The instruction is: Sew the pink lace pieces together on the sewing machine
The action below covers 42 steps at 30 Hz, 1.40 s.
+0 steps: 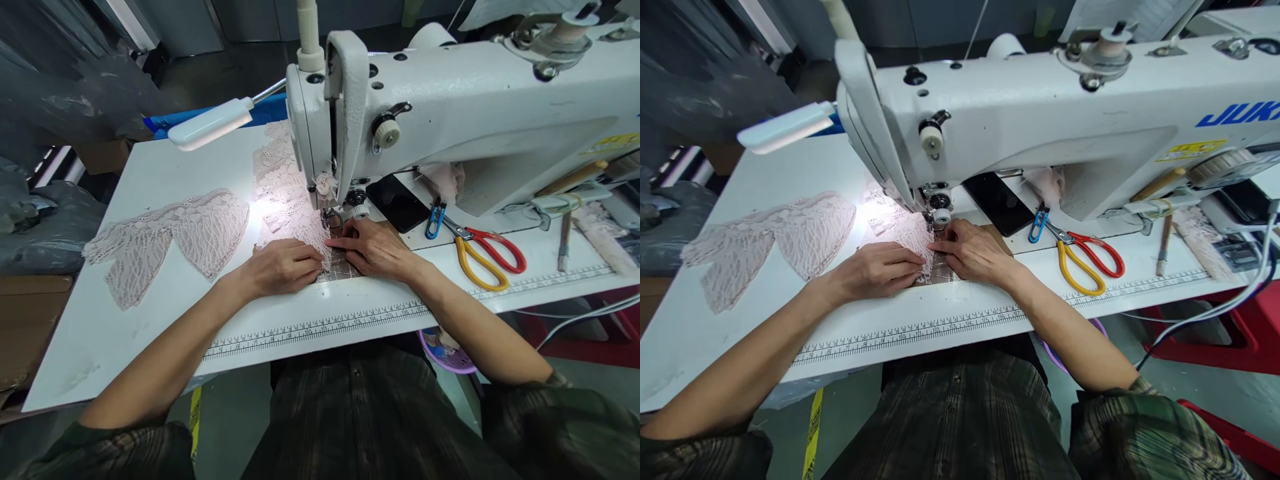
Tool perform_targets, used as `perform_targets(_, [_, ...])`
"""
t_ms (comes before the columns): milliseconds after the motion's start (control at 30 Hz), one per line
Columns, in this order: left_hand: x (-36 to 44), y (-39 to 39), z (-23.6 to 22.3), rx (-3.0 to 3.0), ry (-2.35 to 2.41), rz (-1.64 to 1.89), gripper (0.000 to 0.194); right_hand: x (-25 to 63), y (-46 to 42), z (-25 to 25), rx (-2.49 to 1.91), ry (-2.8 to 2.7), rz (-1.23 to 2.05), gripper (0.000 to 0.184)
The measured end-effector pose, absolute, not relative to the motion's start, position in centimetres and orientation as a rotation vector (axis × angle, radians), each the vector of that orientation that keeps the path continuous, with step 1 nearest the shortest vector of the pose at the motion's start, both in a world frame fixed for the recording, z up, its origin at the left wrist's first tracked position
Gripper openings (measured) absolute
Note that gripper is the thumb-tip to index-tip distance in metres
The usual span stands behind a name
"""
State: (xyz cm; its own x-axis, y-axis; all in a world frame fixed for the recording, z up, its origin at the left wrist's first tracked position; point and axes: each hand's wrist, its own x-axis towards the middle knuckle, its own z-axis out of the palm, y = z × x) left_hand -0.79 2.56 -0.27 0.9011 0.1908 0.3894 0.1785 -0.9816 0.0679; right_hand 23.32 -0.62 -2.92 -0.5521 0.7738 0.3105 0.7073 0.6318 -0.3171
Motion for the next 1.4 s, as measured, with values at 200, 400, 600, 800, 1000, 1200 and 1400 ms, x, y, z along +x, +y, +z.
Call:
perform_targets(200, [-0.5, 3.5, -0.1, 2.972, 0.249, 0.582, 0.024, 23.4, -0.8, -3.1, -1.166, -2.426, 0.156, 0.039])
perform_targets(400, [-1.1, 3.3, -0.5, 2.887, 0.247, 0.740, 0.016, 23.5, -0.9, -2.9, -1.126, -2.461, 0.106, 0.034])
perform_targets(600, [-1.2, 3.4, -0.5, 2.873, 0.254, 0.744, 0.017, 23.4, -1.1, -2.9, -1.191, -2.490, 0.076, 0.034])
perform_targets(800, [-1.3, 3.3, -0.5, 2.883, 0.289, 0.693, 0.017, 23.2, -1.2, -2.9, -1.262, -2.507, 0.048, 0.035])
perform_targets(1000, [-1.2, 3.4, -1.0, 2.928, 0.333, 0.742, 0.016, 22.8, -0.9, -2.6, -1.393, -2.530, 0.013, 0.038])
perform_targets(1200, [-0.9, 3.6, -1.4, 2.948, 0.379, 0.808, 0.014, 23.0, -1.1, -2.6, -1.257, -2.528, 0.066, 0.039])
perform_targets(1400, [-0.7, 3.7, -1.7, 2.918, 0.468, 0.886, 0.013, 22.3, -1.1, -1.8, -1.466, -2.562, 0.052, 0.042])
